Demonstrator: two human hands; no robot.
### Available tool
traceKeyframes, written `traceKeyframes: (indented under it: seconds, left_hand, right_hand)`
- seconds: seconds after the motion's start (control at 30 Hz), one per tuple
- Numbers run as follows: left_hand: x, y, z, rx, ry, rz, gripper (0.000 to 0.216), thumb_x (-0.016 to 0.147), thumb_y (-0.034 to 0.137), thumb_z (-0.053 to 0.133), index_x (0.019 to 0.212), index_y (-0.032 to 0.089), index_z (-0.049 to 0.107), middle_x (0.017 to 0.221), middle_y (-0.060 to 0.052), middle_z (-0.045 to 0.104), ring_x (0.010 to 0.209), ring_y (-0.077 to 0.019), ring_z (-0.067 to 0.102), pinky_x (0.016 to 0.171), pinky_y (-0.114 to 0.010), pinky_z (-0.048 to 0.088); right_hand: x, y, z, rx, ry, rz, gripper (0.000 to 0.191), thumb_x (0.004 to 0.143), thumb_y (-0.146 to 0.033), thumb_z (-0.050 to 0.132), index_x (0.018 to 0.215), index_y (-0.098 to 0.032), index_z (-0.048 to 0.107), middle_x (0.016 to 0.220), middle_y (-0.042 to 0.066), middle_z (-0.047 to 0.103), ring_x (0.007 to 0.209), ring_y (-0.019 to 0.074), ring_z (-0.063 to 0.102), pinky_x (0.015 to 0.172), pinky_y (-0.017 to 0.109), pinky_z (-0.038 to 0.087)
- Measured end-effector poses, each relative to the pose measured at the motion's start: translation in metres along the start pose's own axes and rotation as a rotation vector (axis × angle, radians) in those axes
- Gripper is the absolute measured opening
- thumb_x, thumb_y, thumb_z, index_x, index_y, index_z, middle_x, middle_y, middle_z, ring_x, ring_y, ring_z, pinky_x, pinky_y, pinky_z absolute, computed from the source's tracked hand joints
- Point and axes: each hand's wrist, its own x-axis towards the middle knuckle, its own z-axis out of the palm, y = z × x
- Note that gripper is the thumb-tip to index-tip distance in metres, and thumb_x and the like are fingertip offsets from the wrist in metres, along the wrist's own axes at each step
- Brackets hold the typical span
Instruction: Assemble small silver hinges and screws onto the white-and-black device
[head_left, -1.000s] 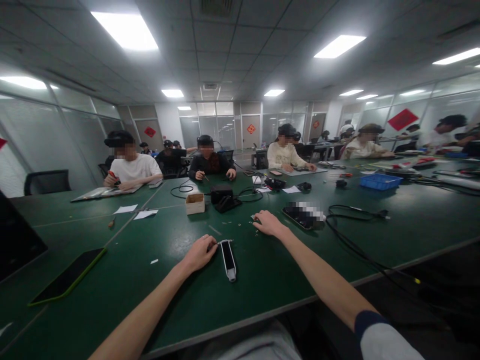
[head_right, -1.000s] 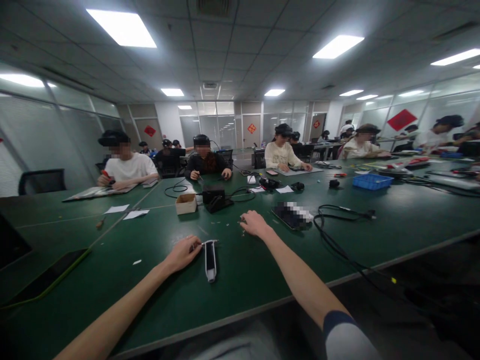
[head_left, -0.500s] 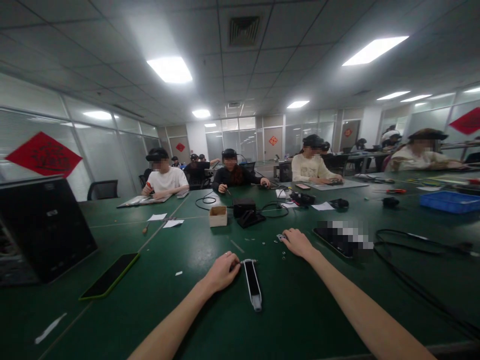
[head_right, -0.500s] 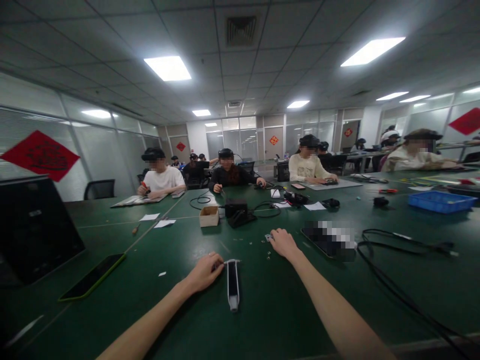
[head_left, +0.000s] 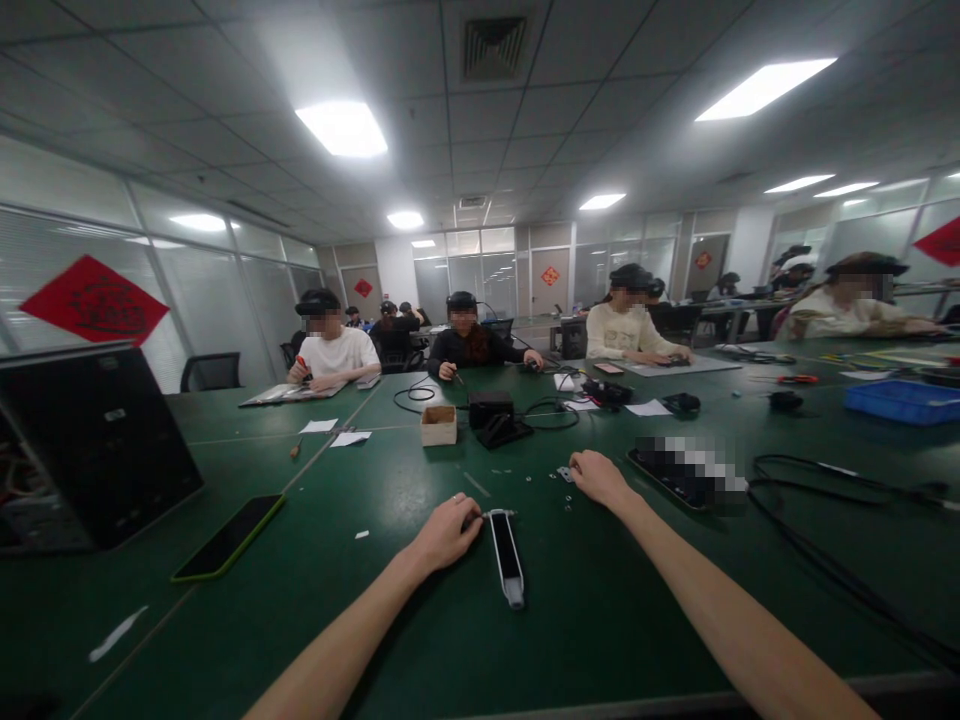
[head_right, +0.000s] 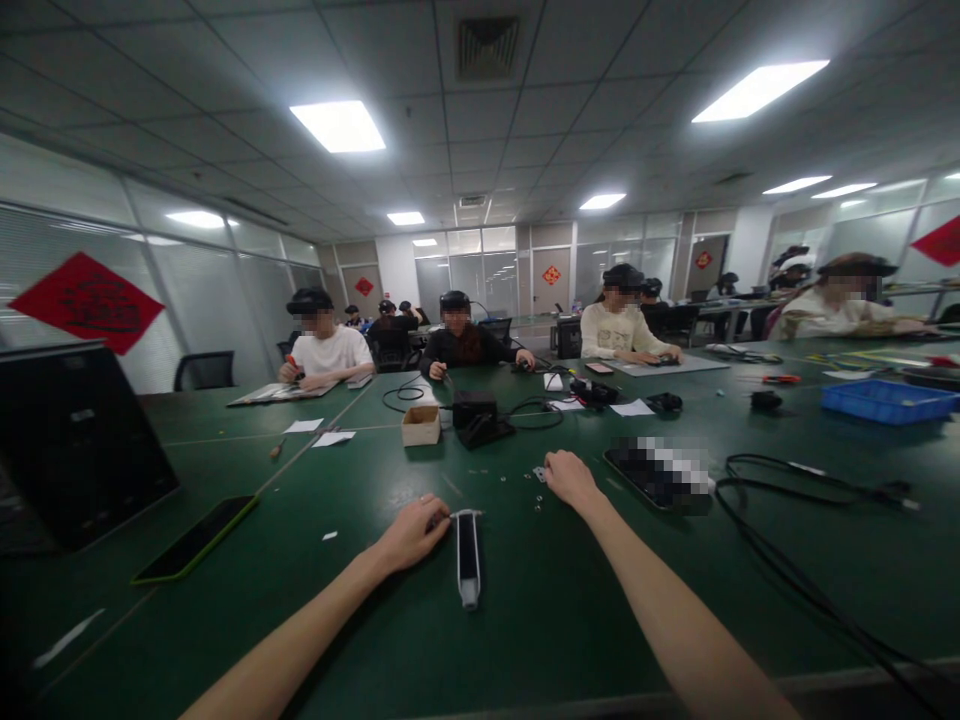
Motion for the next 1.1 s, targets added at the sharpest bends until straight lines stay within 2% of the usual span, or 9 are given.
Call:
traceKeyframes:
  seconds: [0.27,0.47,0.73,0.97,1.1]
  left_hand:
    - [-0.001,0.003,-0.002,0.004,-0.012,-0.007,0.017,0.091,0.030,0.045,0.094,0.020,0.059,0.091,-0.003,0.057,0.079,-0.0162,0.056,0.070,-0.027,0.044]
    - [0.000,0.003,0.001,0.059,-0.011,-0.015,0.019,0.092,0.029,0.042,0.098,0.021,0.058,0.092,-0.004,0.058,0.080,-0.0165,0.057,0.072,-0.028,0.044]
    - [0.000,0.004,0.001,0.073,-0.014,-0.013,0.022,0.094,0.031,0.039,0.098,0.021,0.058,0.094,-0.004,0.058,0.082,-0.0168,0.057,0.073,-0.027,0.044]
    - [0.002,0.002,0.002,0.064,0.007,-0.005,0.021,0.091,0.034,0.045,0.097,0.021,0.060,0.090,-0.004,0.059,0.077,-0.0168,0.058,0.068,-0.027,0.043]
    - [0.003,0.009,-0.004,-0.025,0.159,-0.079,0.028,0.088,0.040,0.046,0.091,0.017,0.063,0.083,-0.004,0.062,0.075,-0.0182,0.058,0.068,-0.028,0.043]
  right_hand:
    - [-0.001,-0.002,-0.002,-0.022,-0.001,0.016,0.020,0.088,-0.024,0.046,0.091,-0.017,0.064,0.096,0.011,0.064,0.089,0.0213,0.059,0.068,0.027,0.041]
    - [-0.001,-0.005,0.001,-0.081,0.066,0.035,0.019,0.088,-0.021,0.044,0.088,-0.014,0.062,0.094,0.012,0.062,0.090,0.0220,0.056,0.071,0.029,0.040]
    - [-0.003,-0.015,-0.003,0.053,0.167,0.009,0.021,0.091,-0.020,0.040,0.092,-0.011,0.058,0.098,0.015,0.060,0.092,0.0221,0.054,0.076,0.029,0.039]
    - [-0.018,-0.053,-0.010,0.336,0.288,-0.190,0.016,0.089,-0.018,0.042,0.090,-0.014,0.057,0.088,0.009,0.061,0.080,0.0178,0.057,0.072,0.028,0.042]
    - [-0.035,-0.090,-0.010,0.520,0.310,-0.309,0.011,0.085,-0.019,0.048,0.088,-0.015,0.058,0.080,0.005,0.061,0.069,0.0147,0.056,0.065,0.026,0.045]
